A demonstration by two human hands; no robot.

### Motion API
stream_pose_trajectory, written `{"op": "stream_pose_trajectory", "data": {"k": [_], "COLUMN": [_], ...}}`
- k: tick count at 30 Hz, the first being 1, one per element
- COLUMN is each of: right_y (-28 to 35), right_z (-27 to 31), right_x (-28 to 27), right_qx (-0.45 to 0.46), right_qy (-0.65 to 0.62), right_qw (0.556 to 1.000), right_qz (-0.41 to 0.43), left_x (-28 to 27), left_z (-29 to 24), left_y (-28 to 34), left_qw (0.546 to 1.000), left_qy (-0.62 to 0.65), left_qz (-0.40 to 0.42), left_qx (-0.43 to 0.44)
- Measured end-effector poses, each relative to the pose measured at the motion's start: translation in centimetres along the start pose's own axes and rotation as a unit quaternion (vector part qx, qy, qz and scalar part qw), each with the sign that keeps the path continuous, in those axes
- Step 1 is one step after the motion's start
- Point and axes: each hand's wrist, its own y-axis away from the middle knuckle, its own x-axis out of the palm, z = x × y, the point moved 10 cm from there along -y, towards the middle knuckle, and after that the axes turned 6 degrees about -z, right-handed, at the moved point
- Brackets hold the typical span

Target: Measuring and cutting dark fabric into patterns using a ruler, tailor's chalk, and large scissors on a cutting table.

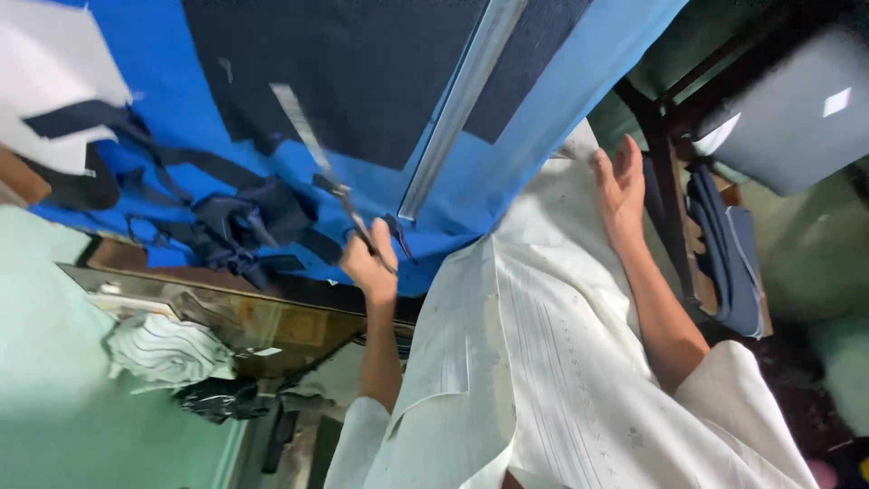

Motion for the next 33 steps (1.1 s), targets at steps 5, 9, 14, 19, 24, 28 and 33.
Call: {"op": "stream_pose_trajectory", "data": {"k": [5,9,14,19,24,28,33], "right_y": [0.9,0.7,1.9,2.4,-3.0,-3.7,-6.3], "right_z": [4.9,5.6,12.0,22.7,27.7,30.2,29.4], "right_x": [1.1,-0.8,-0.9,1.2,3.1,3.9,-1.8], "right_qx": [-0.030,-0.068,-0.125,-0.275,-0.495,-0.581,-0.416], "right_qy": [0.033,-0.001,0.016,0.054,0.199,0.232,0.116], "right_qw": [0.997,0.997,0.992,0.960,0.845,0.780,0.886], "right_qz": [0.060,0.022,0.007,0.019,-0.029,0.015,0.168], "left_x": [-2.7,-1.4,-2.0,-2.9,1.1,3.5,3.8], "left_z": [5.2,9.6,8.0,1.6,-10.6,-12.4,-9.4], "left_y": [-2.4,-1.5,-0.8,1.6,1.5,0.5,-0.5], "left_qw": [0.995,0.991,0.991,0.990,0.984,0.964,0.958], "left_qy": [-0.050,-0.067,-0.007,0.009,0.066,0.017,0.010], "left_qz": [-0.083,-0.116,-0.044,-0.110,-0.165,-0.265,-0.272], "left_qx": [-0.012,-0.026,-0.125,-0.086,0.018,-0.027,-0.089]}}
